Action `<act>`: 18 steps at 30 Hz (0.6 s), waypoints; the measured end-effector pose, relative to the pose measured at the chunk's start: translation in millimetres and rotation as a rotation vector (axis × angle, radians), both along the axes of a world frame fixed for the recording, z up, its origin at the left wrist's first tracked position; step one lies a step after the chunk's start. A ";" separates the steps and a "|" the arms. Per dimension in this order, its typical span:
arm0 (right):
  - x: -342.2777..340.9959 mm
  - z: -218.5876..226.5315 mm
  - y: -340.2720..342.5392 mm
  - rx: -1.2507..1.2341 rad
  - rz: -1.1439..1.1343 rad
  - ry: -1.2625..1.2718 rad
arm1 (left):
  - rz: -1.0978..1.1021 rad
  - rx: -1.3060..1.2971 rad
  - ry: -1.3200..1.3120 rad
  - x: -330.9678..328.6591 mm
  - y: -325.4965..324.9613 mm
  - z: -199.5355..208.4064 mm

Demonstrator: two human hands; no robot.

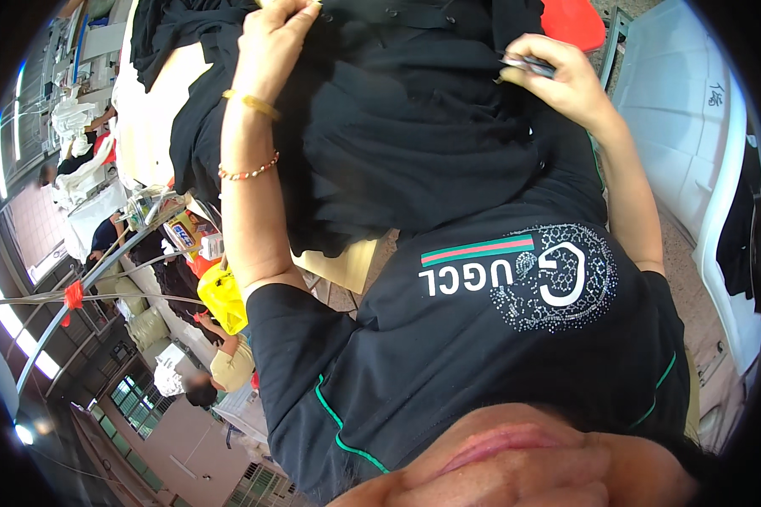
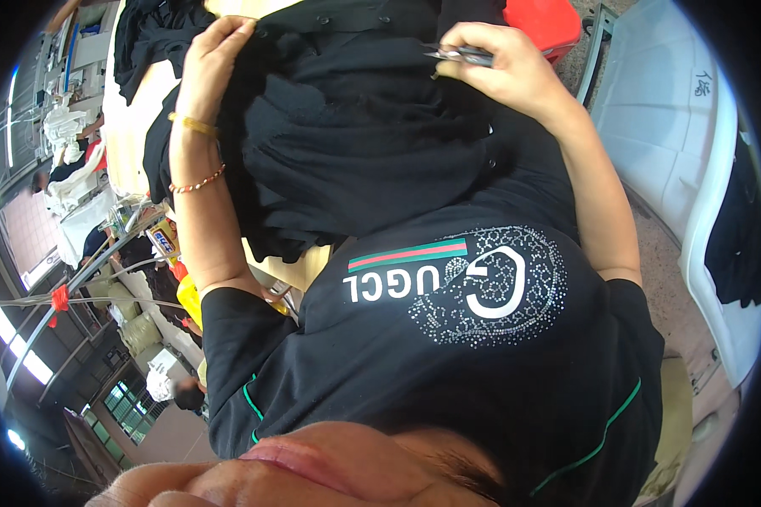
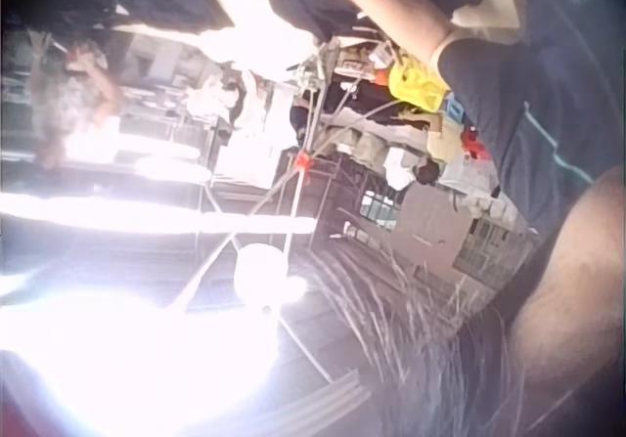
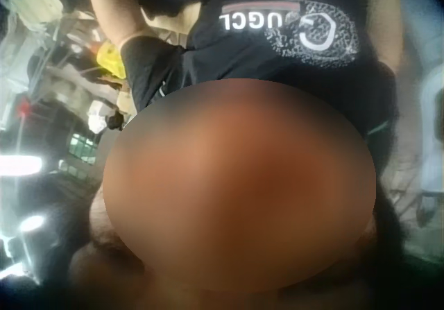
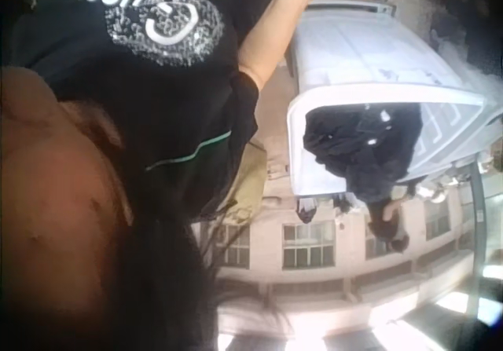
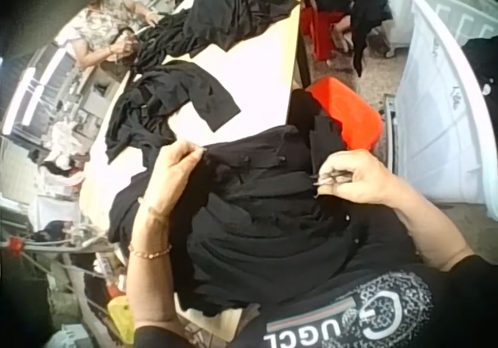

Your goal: The recorder is using a small pair of scissors to trim excess threads from black shirts in a factory setting.

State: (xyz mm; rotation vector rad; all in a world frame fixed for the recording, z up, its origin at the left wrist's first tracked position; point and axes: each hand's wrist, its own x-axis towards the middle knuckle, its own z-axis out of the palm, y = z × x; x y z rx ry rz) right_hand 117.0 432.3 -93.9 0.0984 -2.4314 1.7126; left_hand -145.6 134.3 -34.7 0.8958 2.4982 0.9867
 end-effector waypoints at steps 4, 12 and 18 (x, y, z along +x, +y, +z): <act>28.4 35.6 22.5 -0.039 0.206 -0.080 | 0.115 0.275 -0.177 35.4 -5.9 54.8; 14.9 50.5 4.1 -0.104 0.251 -0.202 | 0.156 0.616 -0.740 84.1 -44.2 45.5; -21.3 58.3 -53.0 0.069 0.104 0.040 | 0.136 0.712 -0.553 103.9 -53.6 20.4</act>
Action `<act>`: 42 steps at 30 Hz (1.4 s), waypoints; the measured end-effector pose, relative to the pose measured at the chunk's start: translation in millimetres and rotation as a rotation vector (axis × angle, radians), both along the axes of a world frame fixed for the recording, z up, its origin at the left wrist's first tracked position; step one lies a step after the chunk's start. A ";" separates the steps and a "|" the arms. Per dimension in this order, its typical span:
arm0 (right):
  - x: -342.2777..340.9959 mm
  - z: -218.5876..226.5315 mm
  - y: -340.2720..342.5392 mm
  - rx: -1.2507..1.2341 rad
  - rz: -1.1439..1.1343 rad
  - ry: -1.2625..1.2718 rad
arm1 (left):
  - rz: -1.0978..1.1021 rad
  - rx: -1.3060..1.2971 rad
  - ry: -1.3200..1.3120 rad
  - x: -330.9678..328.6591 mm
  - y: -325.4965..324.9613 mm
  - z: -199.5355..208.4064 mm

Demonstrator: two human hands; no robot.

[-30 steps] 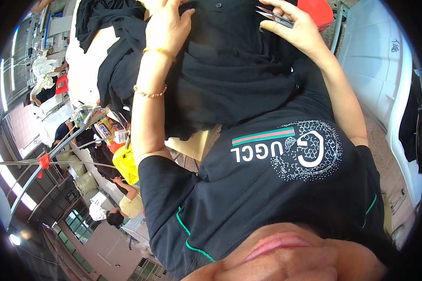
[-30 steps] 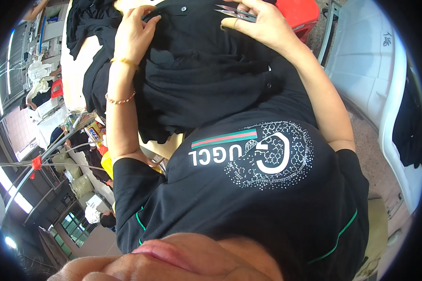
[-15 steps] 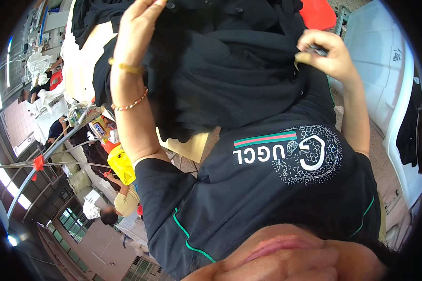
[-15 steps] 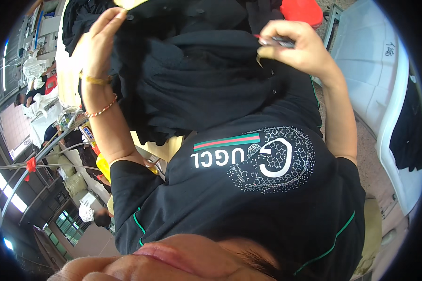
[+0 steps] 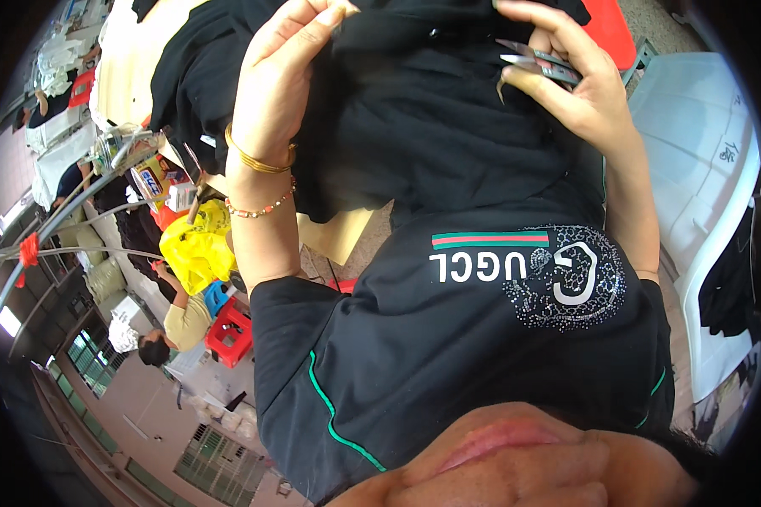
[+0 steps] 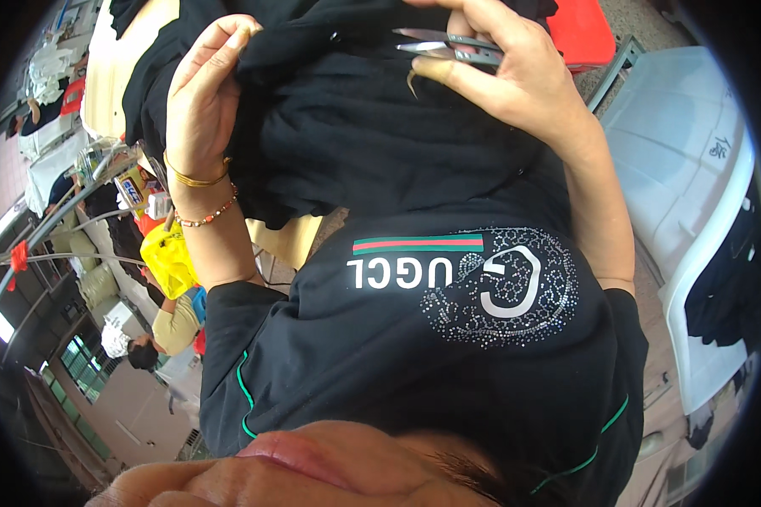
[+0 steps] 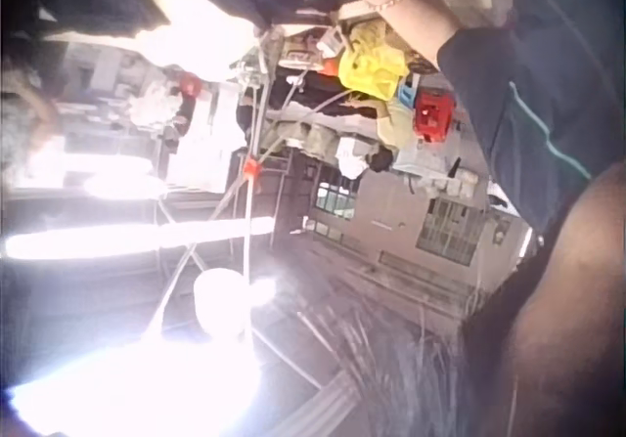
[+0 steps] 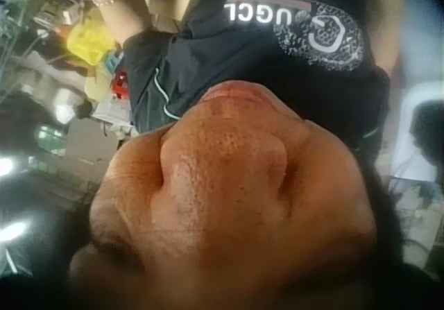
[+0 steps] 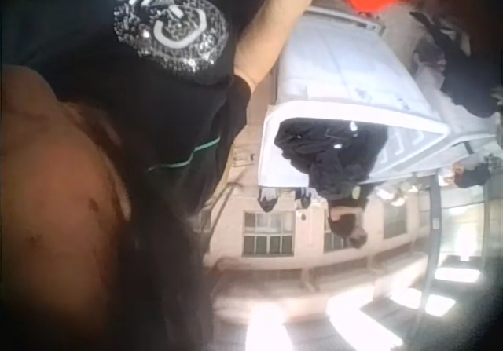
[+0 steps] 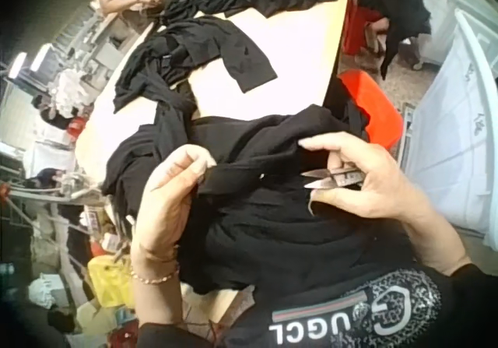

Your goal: The recorder is using a small pair of scissors to trim excess threads from black shirts in a factory setting.

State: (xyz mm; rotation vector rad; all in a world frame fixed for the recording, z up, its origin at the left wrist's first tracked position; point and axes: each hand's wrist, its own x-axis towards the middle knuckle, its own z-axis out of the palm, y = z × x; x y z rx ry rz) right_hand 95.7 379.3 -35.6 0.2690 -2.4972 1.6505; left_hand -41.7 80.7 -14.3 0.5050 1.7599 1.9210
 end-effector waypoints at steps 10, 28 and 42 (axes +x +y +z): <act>-30.1 8.3 10.3 -0.059 -0.006 -0.238 | 0.077 -0.037 0.039 32.8 11.2 26.7; -13.4 34.2 45.2 0.160 0.193 -0.224 | 0.210 -0.295 0.654 64.0 1.3 15.7; -34.5 71.8 -40.9 0.257 0.170 -0.211 | 0.530 0.516 1.276 29.7 33.5 -81.6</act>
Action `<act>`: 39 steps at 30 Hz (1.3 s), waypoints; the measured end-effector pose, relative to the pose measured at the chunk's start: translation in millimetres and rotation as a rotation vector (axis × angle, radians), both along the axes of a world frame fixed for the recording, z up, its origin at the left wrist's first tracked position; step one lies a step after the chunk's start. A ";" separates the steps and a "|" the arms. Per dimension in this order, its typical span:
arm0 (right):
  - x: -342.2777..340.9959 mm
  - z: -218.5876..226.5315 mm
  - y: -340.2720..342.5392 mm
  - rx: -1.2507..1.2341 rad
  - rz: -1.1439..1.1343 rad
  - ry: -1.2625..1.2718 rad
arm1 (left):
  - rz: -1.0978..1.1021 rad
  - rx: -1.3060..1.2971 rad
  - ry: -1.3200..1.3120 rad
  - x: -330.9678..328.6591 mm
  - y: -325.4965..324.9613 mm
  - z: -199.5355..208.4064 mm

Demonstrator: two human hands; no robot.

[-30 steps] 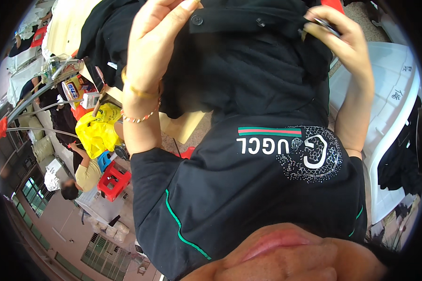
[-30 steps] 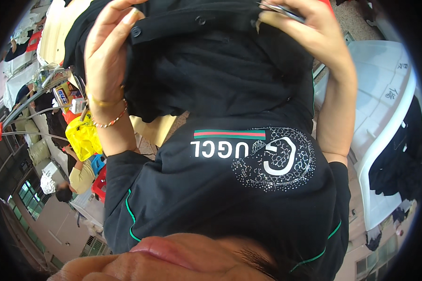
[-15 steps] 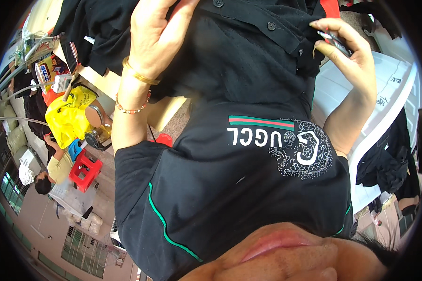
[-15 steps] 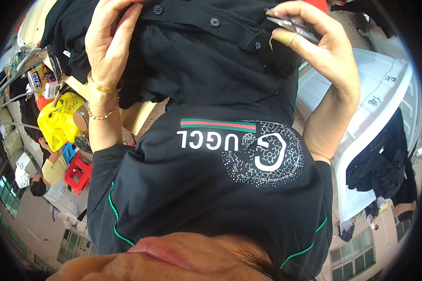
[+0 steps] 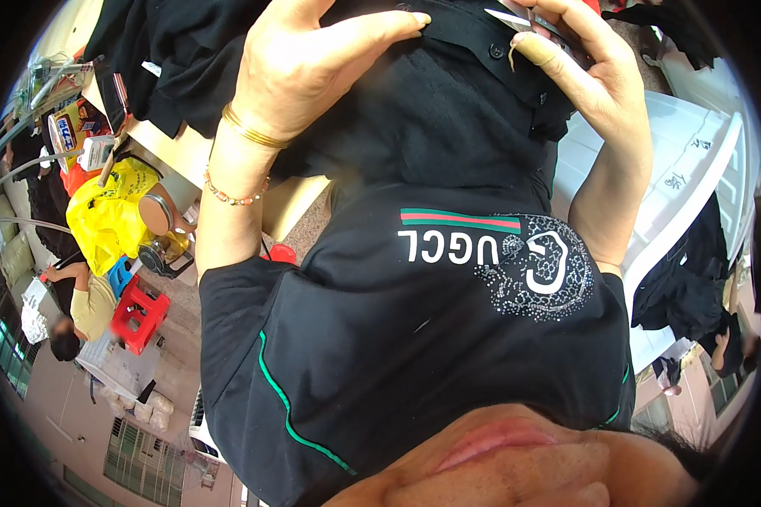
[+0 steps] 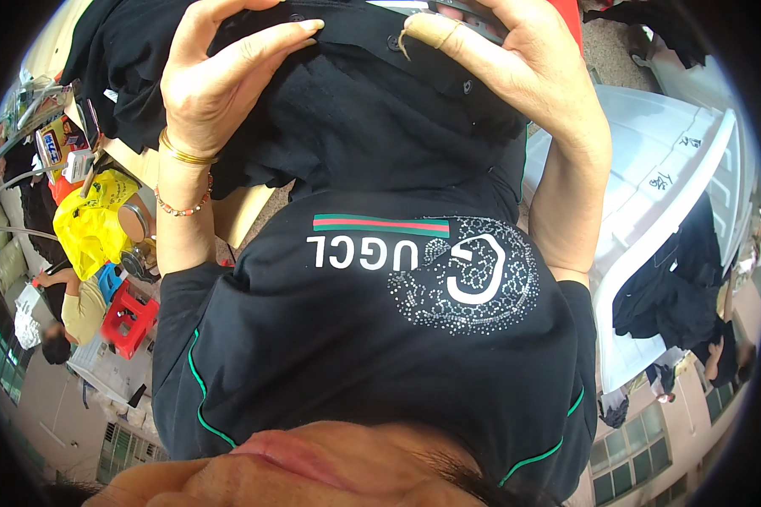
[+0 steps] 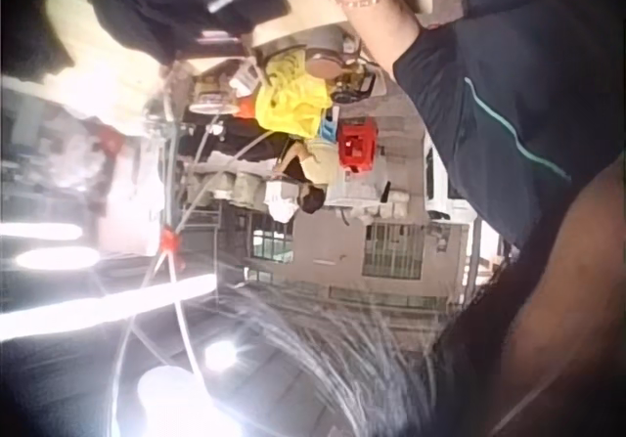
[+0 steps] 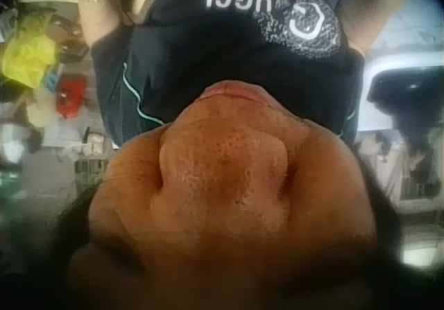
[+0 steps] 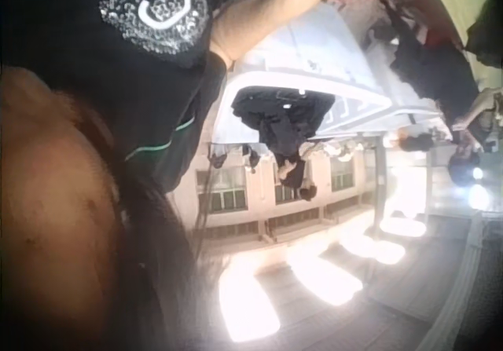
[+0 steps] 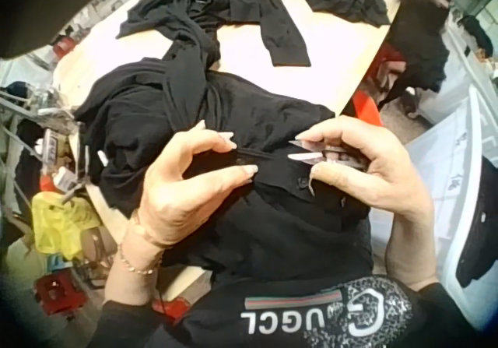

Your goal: The recorder is using a small pair of scissors to trim excess threads from black shirts in a factory setting.

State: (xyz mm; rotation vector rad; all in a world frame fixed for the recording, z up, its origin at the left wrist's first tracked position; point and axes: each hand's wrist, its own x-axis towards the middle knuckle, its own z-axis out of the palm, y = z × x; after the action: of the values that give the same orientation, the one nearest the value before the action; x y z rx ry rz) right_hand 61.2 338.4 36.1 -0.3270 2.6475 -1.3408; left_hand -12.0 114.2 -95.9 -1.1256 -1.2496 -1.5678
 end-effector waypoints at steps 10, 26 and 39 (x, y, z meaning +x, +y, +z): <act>-12.7 -0.5 -6.5 0.071 0.157 0.239 | 0.129 -0.899 -0.430 24.5 -29.7 60.4; -23.7 -7.7 -19.1 0.066 0.304 0.289 | 0.097 -0.722 -0.664 35.4 -35.1 82.6; -40.9 -59.3 -31.8 -0.600 0.372 0.623 | 0.082 -0.699 -0.650 39.2 -34.0 79.7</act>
State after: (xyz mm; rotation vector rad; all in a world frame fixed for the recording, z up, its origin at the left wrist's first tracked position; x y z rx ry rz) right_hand 20.3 306.7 -23.1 -1.4342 2.3013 -2.1119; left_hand 27.2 80.2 -16.1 -0.9551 -2.3747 -1.5208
